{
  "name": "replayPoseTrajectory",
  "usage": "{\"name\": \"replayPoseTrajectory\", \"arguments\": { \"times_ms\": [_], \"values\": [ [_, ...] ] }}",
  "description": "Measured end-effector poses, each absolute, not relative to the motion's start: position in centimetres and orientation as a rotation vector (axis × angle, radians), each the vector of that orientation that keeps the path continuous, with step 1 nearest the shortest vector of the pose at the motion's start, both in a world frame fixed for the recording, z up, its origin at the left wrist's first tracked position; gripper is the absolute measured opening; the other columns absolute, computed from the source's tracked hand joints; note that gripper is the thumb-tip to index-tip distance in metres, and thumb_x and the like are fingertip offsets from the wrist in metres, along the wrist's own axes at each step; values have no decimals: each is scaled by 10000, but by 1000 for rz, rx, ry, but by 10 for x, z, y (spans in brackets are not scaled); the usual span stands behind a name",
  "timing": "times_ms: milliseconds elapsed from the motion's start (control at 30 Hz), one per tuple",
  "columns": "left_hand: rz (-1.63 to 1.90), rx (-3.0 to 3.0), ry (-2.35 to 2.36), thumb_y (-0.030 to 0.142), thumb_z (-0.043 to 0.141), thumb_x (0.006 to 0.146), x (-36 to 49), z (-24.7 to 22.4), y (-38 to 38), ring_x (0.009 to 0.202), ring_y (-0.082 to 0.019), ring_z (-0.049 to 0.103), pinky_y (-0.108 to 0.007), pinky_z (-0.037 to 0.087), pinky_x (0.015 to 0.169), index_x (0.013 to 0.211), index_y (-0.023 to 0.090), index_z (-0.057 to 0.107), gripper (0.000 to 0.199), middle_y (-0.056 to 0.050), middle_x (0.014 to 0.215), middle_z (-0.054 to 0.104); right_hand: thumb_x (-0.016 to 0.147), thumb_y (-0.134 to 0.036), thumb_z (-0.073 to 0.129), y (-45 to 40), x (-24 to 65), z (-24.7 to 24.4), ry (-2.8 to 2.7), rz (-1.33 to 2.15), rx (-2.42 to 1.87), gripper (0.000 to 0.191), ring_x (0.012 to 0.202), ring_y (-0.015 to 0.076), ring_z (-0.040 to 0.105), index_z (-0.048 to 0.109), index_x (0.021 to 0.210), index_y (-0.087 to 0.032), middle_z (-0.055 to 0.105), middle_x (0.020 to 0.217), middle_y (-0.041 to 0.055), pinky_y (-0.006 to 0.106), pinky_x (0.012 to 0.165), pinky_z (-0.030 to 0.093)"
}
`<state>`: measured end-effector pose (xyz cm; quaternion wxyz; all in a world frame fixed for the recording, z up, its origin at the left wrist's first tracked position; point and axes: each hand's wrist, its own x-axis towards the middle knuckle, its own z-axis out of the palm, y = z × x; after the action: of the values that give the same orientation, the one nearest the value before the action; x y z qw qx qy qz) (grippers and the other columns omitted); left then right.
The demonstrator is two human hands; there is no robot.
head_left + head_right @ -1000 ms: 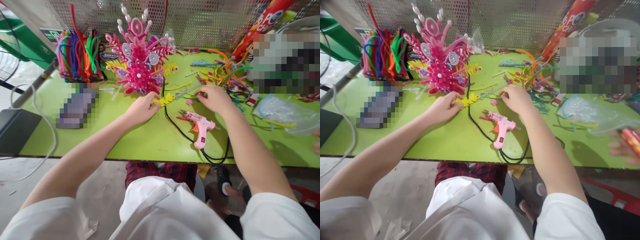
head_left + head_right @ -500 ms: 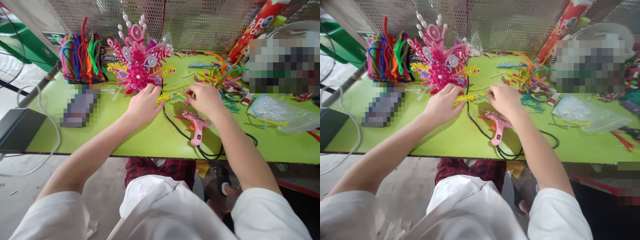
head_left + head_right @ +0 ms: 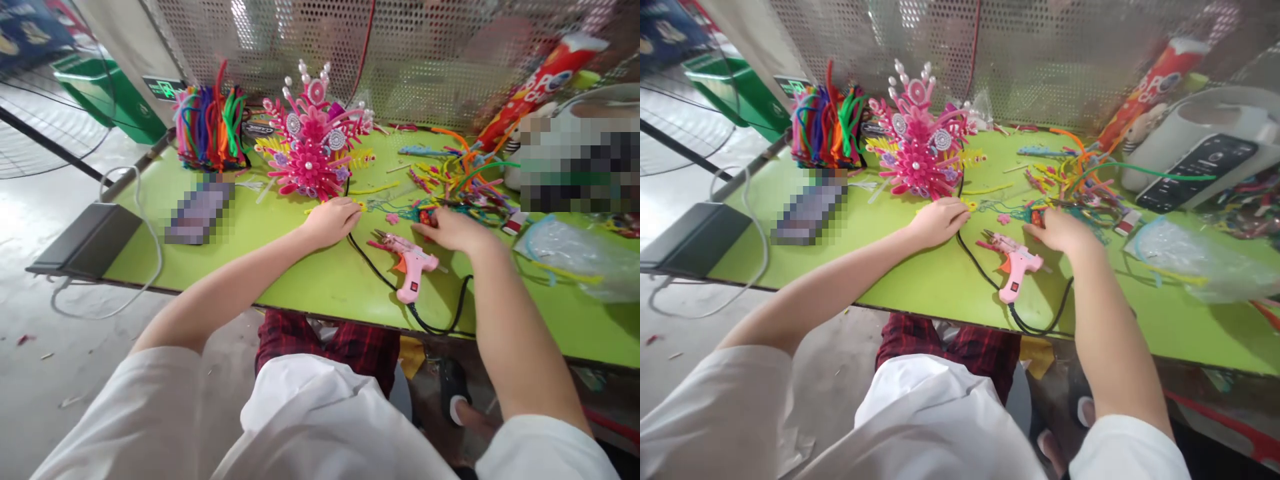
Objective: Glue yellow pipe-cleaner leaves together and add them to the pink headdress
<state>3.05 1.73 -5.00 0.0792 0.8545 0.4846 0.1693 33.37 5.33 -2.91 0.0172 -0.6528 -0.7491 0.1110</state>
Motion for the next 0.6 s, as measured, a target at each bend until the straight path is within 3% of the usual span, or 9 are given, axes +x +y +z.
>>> {"name": "replayPoseTrajectory", "arguments": {
  "times_ms": [67, 200, 267, 367, 467, 533, 600],
  "values": [
    [583, 2442, 1475, 313, 421, 1104, 28, -53, 25, 1056, -253, 730, -328, 501, 843, 1097, 143, 771, 389, -121, 1099, 782, 931, -543, 649, 58, 334, -37, -2405, 456, -2098, 391, 513, 201, 498, 548, 712, -234, 581, 592, 48, 352, 566, 364],
    [617, 2311, 1493, 402, 441, 1090, 27, -56, 33, 866, -234, 718, -315, 448, 719, 1043, 191, 774, 397, -77, 940, 790, 924, -412, 659, 52, 316, -39, -2230, 426, -2060, 209, 699, 231, 589, 564, 895, -229, 675, 830, 77, 357, 656, 406],
    [695, 2240, 1436, 432, 450, 1085, 27, -57, 35, 871, -228, 711, -311, 456, 744, 1076, 206, 769, 392, -65, 945, 789, 939, -360, 641, 46, 302, -33, -2034, 641, -1921, 171, 724, 220, 597, 522, 937, -237, 664, 859, 60, 351, 677, 425],
    [855, 2067, 1392, 368, 428, 1083, 23, -57, 40, 955, -224, 697, -318, 480, 847, 1085, 186, 735, 357, -76, 1021, 777, 952, -313, 606, 35, 271, -17, -1691, 1145, -1515, 127, 612, 156, 525, 500, 957, -243, 571, 769, -5, 305, 593, 400],
    [981, 1946, 1370, 294, 396, 1078, 18, -53, 43, 905, -191, 642, -305, 479, 856, 1045, 179, 678, 307, -67, 970, 718, 898, -341, 681, 26, 239, -1, -1527, 1404, -1178, 204, 539, 115, 436, 518, 979, -249, 508, 740, -40, 270, 514, 339],
    [1007, 1913, 1297, 289, 407, 1073, 16, -48, 41, 809, -163, 591, -286, 471, 798, 1029, 184, 656, 273, -38, 881, 661, 912, -373, 683, 22, 225, 2, -1552, 1330, -1104, 217, 534, 119, 423, 504, 958, -258, 508, 732, -38, 281, 513, 352],
    [985, 1910, 1207, 297, 421, 1073, 15, -43, 36, 723, -142, 553, -272, 460, 742, 1025, 184, 649, 258, -10, 800, 614, 947, -353, 648, 21, 219, -3, -1665, 996, -1165, 174, 576, 139, 443, 502, 936, -259, 508, 730, -24, 310, 575, 397]
  ]
}}
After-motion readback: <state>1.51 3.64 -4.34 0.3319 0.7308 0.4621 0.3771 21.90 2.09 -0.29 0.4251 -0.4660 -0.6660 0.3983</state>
